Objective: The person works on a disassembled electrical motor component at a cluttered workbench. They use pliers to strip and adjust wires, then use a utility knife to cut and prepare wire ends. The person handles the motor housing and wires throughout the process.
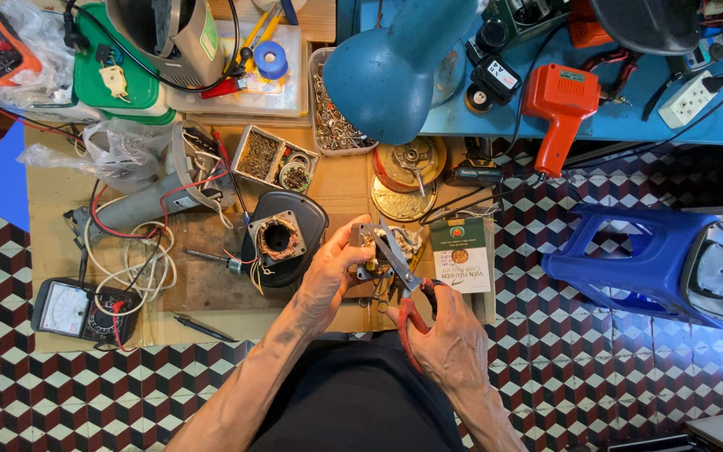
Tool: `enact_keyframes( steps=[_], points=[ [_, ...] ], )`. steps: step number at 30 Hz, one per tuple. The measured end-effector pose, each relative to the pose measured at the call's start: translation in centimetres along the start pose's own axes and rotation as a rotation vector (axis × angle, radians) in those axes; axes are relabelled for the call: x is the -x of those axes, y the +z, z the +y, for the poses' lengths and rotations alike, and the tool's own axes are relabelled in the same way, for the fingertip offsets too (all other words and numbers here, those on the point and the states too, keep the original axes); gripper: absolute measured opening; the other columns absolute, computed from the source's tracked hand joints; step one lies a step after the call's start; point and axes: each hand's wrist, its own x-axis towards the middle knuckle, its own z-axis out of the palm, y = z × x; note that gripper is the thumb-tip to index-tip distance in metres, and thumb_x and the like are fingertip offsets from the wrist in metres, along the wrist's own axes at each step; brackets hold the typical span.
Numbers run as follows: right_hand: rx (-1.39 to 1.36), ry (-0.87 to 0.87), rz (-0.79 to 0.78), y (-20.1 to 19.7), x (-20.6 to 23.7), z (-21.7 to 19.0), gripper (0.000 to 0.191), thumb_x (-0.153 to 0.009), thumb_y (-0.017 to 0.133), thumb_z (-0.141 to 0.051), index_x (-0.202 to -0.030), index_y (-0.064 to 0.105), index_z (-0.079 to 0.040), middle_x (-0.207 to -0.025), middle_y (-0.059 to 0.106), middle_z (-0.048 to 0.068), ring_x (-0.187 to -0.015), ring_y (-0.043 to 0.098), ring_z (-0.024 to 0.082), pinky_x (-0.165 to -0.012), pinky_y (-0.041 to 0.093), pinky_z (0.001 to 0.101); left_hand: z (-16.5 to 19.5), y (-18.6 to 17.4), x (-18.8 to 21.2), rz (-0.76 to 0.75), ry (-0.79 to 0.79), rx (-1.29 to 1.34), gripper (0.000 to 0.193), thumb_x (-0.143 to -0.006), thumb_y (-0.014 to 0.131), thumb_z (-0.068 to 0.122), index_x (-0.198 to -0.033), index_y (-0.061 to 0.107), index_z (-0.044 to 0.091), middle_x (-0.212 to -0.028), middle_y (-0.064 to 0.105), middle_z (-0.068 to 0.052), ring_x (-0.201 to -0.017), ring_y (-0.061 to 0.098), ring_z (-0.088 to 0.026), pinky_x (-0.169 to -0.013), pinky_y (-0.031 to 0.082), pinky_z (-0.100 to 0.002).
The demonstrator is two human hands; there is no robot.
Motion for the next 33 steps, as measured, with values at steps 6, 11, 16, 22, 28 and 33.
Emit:
enact_keyframes(
  steps=[6, 11, 16, 22, 28, 33],
  points=[
    [-0.004, -0.015, 0.015, 0.8, 0.1, 0.9, 0.059, -0.080, 0.079, -0.049, -0.106, 0.061, 0.000, -0.082, 0.065, 0.013, -0.061, 0.069, 0.024, -0.050, 0.054, 0.0374, -1.0, 0.3, -0.3, 0.012, 0.099, -0.097, 0.073, -0.090, 0.066, 0.020, -0.157, 0.040, 0.007, -0.126, 0.064, -0.009, -0.111, 0.059, -0.015, -0.103, 0.046, -0.033],
    [0.000, -0.014, 0.035, 1.7, 0.2, 2.0, 0.054, -0.083, 0.075, -0.048, -0.106, 0.062, -0.001, -0.069, 0.065, 0.007, -0.048, 0.064, 0.018, -0.041, 0.051, 0.0343, -1.1, 0.6, -0.4, 0.025, 0.322, -0.387, 0.072, -0.091, 0.068, 0.021, -0.154, 0.038, 0.005, -0.128, 0.062, -0.007, -0.109, 0.062, -0.012, -0.100, 0.051, -0.030],
    [0.004, 0.007, 0.012, 1.2, 0.3, 2.9, 0.045, -0.089, 0.071, -0.043, -0.106, 0.063, -0.002, -0.062, 0.066, 0.006, -0.047, 0.064, 0.017, -0.041, 0.050, 0.0339, -1.1, 0.8, 0.4, 0.069, 0.372, -0.572, 0.071, -0.092, 0.066, 0.020, -0.155, 0.038, 0.007, -0.112, 0.064, -0.006, -0.097, 0.062, -0.012, -0.087, 0.055, -0.029],
    [-0.127, 0.023, -0.009, 0.3, 0.6, 2.8, 0.039, -0.086, 0.072, -0.038, -0.106, 0.064, -0.006, -0.068, 0.070, 0.008, -0.054, 0.071, 0.019, -0.043, 0.054, 0.0324, -1.1, 0.8, 0.5, 0.051, 0.361, -0.524, 0.076, -0.089, 0.066, 0.024, -0.155, 0.033, 0.008, -0.110, 0.067, -0.007, -0.093, 0.063, -0.012, -0.086, 0.054, -0.030],
    [-0.009, -0.066, 0.145, 1.6, 0.9, 4.6, 0.044, -0.084, 0.075, -0.038, -0.108, 0.066, -0.002, -0.071, 0.071, 0.008, -0.055, 0.070, 0.017, -0.046, 0.054, 0.0313, -0.2, 0.2, -0.3, 0.143, -0.016, -0.048, 0.060, -0.097, 0.052, 0.051, -0.141, 0.057, 0.010, -0.117, 0.069, 0.003, -0.101, 0.059, -0.008, -0.092, 0.042, -0.030],
    [0.146, -0.302, 0.236, 1.2, 0.2, 7.7, 0.046, -0.084, 0.076, -0.042, -0.102, 0.066, -0.001, -0.079, 0.072, 0.009, -0.062, 0.069, 0.017, -0.053, 0.056, 0.0291, 2.0, -0.3, -0.9, -0.134, -0.203, -0.133, 0.046, -0.101, 0.055, 0.048, -0.118, 0.072, 0.008, -0.109, 0.071, -0.004, -0.098, 0.061, -0.012, -0.096, 0.047, -0.035]
  ],
)
